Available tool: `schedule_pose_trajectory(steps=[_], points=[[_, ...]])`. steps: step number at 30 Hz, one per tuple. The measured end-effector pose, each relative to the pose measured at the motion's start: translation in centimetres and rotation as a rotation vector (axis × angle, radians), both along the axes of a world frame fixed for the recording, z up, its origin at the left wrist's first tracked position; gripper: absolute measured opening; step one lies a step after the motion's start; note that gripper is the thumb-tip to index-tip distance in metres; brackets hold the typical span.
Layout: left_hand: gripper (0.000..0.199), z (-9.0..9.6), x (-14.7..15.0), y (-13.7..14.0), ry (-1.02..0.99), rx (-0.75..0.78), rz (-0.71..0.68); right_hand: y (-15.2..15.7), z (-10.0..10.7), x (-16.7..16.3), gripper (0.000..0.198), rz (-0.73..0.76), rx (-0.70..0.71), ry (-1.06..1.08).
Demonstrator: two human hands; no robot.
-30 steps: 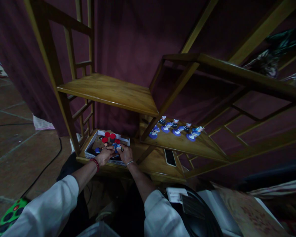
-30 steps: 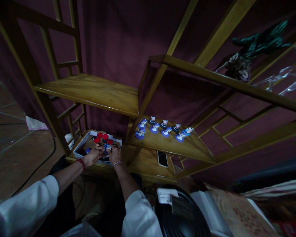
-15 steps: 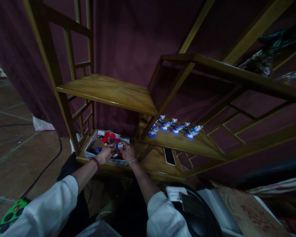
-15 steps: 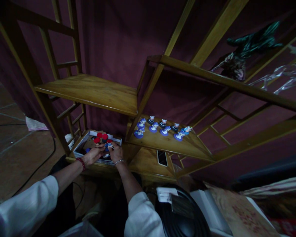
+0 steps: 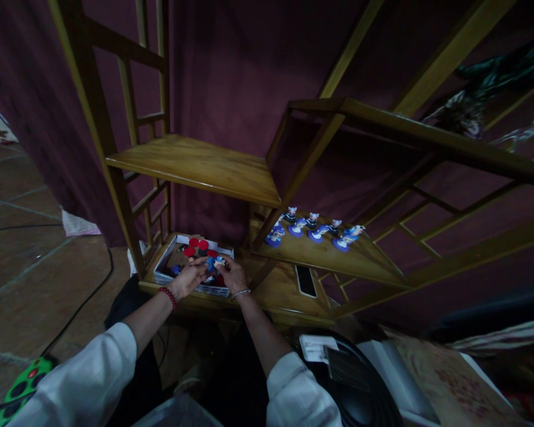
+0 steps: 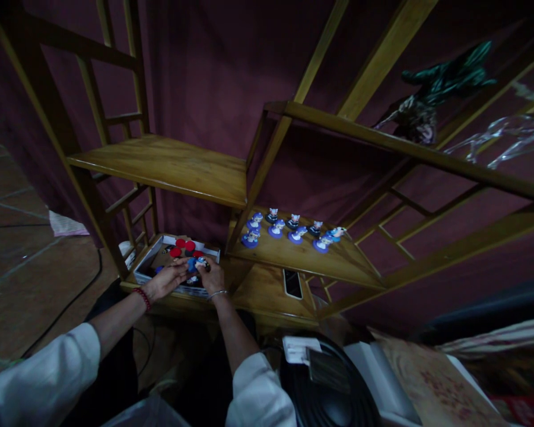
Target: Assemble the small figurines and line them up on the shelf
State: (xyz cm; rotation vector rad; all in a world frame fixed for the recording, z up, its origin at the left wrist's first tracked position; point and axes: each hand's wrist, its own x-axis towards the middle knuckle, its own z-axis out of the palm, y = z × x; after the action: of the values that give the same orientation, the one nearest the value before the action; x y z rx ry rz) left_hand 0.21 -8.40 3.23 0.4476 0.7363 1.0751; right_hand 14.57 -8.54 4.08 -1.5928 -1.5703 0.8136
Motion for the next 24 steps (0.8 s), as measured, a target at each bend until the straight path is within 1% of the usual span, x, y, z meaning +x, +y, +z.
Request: schedule_pose_trajectory(steps=[5, 8, 13, 17, 20, 24], points=[[0.028, 1.1, -0.3, -0.8, -0.021, 0.016, -0.004, 0.2, -0.9, 0.2, 0.034, 0.012, 0.019, 0.229], [0.031, 1.6, -0.5, -1.2, -0.011, 0.030, -0.012, 0.1, -1.1, 0.1, 0.036, 0.012, 0.007, 0.376], [0.033, 1.8, -0.4, -1.7, 0.000, 0.062, 0.002, -0.4, -0.4, 0.0, 0.043, -0.025, -0.083, 0.503], [0.031, 2.0, -0.2, -2.0, -0.015, 0.062, 0.013, -1.1, 0.5, -0.1, 0.047, -0.050, -0.116, 0.635], [0.032, 2.2, -0.2, -2.2, -0.026, 0.064, 0.015, -1.4, 0.9, -0.1, 0.049, -0.043, -0.135, 0.680], [0.035, 2.4, -0.2, -2.5, -0.016, 0.071, 0.026, -1.5, 1.1, -0.1, 0.050, -0.048, -0.129, 0.656]])
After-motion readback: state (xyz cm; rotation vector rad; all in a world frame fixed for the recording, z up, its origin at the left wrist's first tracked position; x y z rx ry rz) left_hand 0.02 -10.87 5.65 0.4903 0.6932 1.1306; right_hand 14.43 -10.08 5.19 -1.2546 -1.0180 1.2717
